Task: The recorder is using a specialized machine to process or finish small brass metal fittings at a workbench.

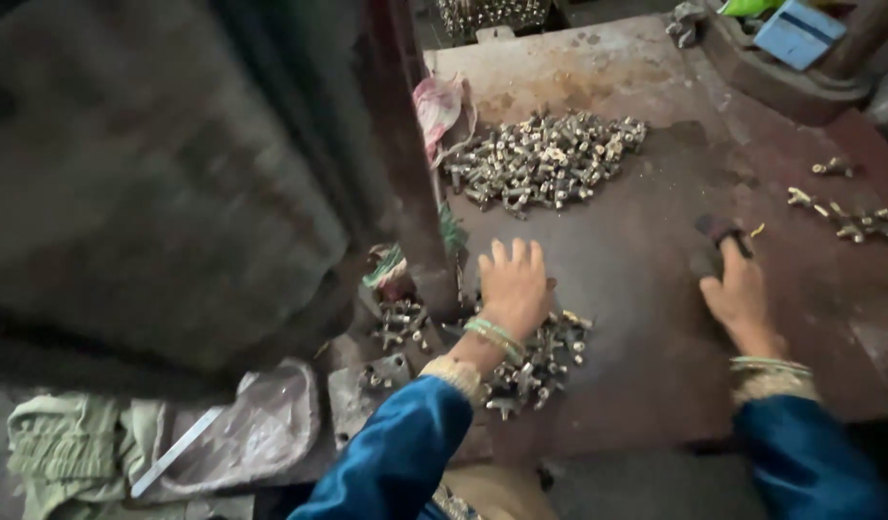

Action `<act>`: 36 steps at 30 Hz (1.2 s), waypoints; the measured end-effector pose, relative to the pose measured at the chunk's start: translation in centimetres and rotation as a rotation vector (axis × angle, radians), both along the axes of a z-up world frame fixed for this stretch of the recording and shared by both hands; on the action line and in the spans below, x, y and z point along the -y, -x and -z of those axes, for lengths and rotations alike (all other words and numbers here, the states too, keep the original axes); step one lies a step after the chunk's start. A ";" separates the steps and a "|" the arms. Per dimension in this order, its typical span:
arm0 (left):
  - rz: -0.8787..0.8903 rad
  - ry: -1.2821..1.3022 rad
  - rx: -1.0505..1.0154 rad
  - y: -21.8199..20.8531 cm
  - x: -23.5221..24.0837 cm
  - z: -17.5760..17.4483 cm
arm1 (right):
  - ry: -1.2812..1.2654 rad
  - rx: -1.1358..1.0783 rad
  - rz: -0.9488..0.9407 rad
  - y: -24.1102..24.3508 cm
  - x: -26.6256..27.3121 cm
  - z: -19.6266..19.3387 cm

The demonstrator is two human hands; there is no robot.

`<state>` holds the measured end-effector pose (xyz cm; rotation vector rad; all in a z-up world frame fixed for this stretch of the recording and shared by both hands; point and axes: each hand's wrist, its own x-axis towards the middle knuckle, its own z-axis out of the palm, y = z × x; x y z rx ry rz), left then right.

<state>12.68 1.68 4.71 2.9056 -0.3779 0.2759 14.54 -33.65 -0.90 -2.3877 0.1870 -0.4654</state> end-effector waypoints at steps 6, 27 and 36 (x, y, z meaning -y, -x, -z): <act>-0.261 -0.026 0.144 -13.2 1.4 2.0 | 0.616 0.071 -0.159 -0.3 3.0 2.4; -1.291 0.212 0.715 -36.3 -12.4 -6.4 | 0.523 0.008 -0.126 -0.9 2.8 1.7; -0.322 0.048 0.050 -36.0 -8.5 -2.2 | 0.567 -0.064 -0.113 -0.7 3.1 2.8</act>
